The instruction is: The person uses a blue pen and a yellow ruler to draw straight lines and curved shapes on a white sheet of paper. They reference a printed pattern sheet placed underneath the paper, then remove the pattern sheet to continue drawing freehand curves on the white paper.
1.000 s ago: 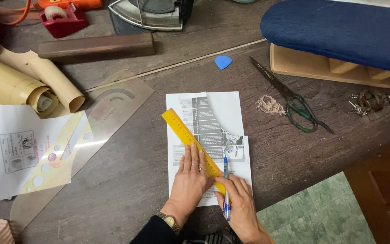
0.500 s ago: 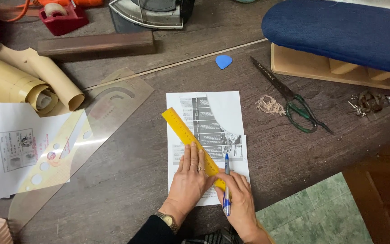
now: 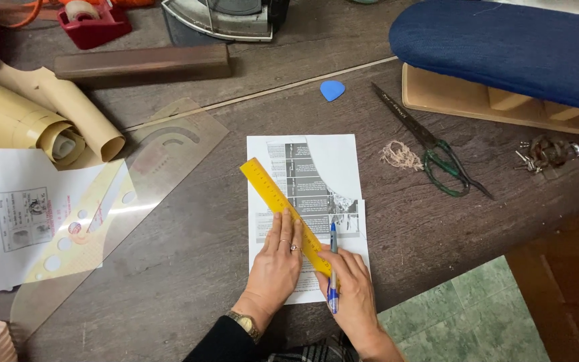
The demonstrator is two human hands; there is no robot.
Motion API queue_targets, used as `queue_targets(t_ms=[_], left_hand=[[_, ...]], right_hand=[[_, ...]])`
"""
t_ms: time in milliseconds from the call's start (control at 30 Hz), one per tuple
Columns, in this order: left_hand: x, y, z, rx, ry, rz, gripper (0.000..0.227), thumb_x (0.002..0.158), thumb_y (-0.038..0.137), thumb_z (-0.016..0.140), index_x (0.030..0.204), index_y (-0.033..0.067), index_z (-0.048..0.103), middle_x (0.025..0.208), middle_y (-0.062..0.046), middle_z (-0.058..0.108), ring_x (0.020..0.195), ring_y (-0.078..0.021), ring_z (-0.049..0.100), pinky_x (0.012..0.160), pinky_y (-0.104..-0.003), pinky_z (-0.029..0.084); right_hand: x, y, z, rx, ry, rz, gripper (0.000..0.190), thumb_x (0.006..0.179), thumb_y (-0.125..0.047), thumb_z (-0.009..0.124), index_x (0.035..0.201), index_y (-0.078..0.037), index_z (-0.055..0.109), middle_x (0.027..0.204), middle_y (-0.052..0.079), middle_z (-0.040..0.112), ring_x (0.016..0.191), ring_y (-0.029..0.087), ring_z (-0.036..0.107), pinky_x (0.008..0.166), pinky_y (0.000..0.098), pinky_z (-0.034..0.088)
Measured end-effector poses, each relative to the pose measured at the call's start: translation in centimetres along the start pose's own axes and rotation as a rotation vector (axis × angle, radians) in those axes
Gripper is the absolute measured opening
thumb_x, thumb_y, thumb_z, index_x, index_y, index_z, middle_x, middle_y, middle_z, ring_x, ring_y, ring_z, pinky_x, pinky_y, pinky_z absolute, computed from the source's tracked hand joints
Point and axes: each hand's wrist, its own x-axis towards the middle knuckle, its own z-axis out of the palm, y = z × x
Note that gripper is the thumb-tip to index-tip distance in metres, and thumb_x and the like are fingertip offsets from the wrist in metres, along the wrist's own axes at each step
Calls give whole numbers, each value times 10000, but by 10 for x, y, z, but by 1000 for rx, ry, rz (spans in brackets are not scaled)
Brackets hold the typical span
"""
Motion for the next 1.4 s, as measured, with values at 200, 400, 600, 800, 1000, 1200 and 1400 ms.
queue_targets(t_ms=[200,400,600,800,1000,1200,1400], left_hand=[[0,-4,-8,-67,22,-28,522,948,178,415,1424,-33,377,1482,-278,343,1385,-379,354,901,-308,522],[2,-19,-20,-589,-154,-193,563,838,56,592,1371,-15,424,1504,-193,345,1375,-332,364,848,-413,555],[-12,-44,-59,-910,-58,-569,423,868,177,610,1274,74,556,1270,-115,587,1139,-268,573,955,-422,471],[-34,-54,-75,-1039,-283,-1026,305,822,183,636,1122,128,660,982,-14,716,828,-156,704,730,-299,579],[-37,-51,-82,-1121,-431,-1174,392,820,239,680,1190,119,633,911,11,748,814,-131,706,764,-296,574],[-50,-50,-59,-1306,-324,-1218,352,794,192,750,1105,55,660,735,-17,687,727,-140,650,703,-287,522],[-55,-41,-55,-1228,-375,-1145,178,805,167,762,950,123,668,757,8,645,641,-112,617,589,-266,522]], right_hand=[[1,-4,-2,-13,1,-7,321,847,-177,659,1154,-101,606,1158,65,649,1044,263,569,882,401,481],[0,-3,0,-9,-16,16,337,833,-188,686,1155,-121,612,1145,78,651,1054,274,567,864,410,487],[1,-3,-1,2,-37,35,332,836,-176,691,1153,-127,604,1134,66,640,1031,256,560,818,392,502],[-1,-1,-2,9,-40,19,346,841,-136,666,1176,-128,580,1128,65,620,967,246,548,760,375,500],[-4,0,1,-16,-79,39,427,813,-78,631,1228,-126,541,1128,80,582,977,253,525,762,389,498],[-4,-2,1,-47,-110,41,479,796,-67,598,1262,-130,509,1115,83,555,972,257,516,772,401,481],[-2,-7,-1,-71,-180,97,625,700,-5,664,1282,-149,488,1167,83,512,996,258,491,779,410,487]])
